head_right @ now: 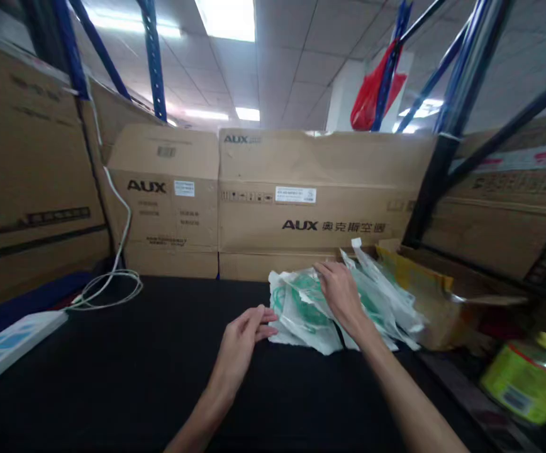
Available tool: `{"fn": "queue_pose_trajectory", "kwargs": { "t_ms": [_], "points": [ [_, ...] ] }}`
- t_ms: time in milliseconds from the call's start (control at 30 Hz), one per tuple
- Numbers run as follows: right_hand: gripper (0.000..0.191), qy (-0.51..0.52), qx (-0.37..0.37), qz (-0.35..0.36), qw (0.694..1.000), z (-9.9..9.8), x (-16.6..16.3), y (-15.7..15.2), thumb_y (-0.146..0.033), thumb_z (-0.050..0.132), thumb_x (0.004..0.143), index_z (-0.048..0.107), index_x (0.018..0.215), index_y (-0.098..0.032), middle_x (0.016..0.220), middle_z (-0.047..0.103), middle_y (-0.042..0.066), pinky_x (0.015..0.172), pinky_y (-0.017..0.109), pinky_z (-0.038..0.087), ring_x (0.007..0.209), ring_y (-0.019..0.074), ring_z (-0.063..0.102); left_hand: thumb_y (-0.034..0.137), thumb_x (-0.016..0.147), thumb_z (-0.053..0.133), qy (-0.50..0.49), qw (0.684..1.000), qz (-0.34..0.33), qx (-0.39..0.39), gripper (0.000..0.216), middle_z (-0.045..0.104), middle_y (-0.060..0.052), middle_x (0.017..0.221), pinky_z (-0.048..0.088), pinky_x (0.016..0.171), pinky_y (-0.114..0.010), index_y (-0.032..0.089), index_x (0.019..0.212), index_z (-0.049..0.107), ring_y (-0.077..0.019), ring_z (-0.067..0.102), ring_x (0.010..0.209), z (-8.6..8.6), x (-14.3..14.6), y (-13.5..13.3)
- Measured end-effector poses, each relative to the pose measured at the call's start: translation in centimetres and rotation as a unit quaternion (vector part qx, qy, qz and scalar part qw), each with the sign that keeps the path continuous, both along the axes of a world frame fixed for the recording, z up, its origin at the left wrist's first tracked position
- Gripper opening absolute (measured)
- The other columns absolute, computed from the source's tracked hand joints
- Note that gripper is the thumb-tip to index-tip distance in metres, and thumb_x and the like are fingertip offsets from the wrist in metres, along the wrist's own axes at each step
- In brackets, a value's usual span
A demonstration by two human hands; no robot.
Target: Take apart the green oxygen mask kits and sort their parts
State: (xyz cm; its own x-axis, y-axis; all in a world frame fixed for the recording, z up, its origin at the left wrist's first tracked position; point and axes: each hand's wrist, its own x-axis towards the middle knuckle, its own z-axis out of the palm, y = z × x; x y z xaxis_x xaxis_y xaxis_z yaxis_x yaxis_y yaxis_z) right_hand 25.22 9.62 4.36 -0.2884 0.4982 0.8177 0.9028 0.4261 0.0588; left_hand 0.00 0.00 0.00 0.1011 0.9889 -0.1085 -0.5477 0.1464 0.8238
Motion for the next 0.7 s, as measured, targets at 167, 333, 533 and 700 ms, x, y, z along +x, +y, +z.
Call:
{"fn": "queue_pose_trajectory", "kwargs": {
  "t_ms": [167,333,533,700],
  "points": [
    [0.025,0.012,0.059,0.035,0.998,3.6,-3.5,-1.8,-0.017,0.051,0.103,0.073,0.113,-0.016,0.107,0.076,0.013,0.09,0.051,0.059,0.097,0.0283,0.072,0.055,0.099,0.058,-0.041,0.998,-0.043,-0.018,0.064,0.071,-0.03,0.123,0.057,0.103,-0.043,-0.001,0.132,0.06,-0.0329,0.076,0.106,3.3,-0.7,3.5],
    [0.033,0.012,0.052,0.114,0.992,2.0,-10.2,-5.6,-0.013,0.051,0.1,0.074,0.121,-0.022,0.117,0.075,0.012,0.106,0.054,0.052,0.113,0.0306,0.067,0.059,0.1,0.051,-0.103,0.992,-0.076,0.005,0.062,0.076,-0.023,0.119,0.059,0.098,-0.048,0.007,0.133,0.063,-0.0341,0.075,0.109,3.2,-2.4,4.6],
    [0.031,0.357,-0.017,0.067,0.932,-4.0,-14.0,-12.4,-0.031,0.073,0.09,0.072,0.12,-0.021,0.12,0.072,0.014,0.102,0.051,0.053,0.11,0.0299,0.068,0.024,0.093,0.067,-0.111,0.993,-0.037,0.006,0.031,0.08,-0.017,0.114,0.055,0.106,-0.041,0.007,0.119,0.071,-0.0301,0.075,0.11,0.9,-6.1,5.5],
    [0.033,0.632,-0.246,0.067,0.732,-6.4,-14.7,-14.9,-0.045,0.089,0.069,0.082,0.083,-0.015,0.07,0.076,0.007,0.067,0.033,0.059,0.063,0.0215,0.07,0.028,0.092,0.071,-0.085,0.996,-0.04,-0.005,0.036,0.079,-0.017,0.117,0.055,0.106,-0.045,0.008,0.122,0.071,-0.0323,0.076,0.109,-0.2,-8.1,5.4]
  ]
}}
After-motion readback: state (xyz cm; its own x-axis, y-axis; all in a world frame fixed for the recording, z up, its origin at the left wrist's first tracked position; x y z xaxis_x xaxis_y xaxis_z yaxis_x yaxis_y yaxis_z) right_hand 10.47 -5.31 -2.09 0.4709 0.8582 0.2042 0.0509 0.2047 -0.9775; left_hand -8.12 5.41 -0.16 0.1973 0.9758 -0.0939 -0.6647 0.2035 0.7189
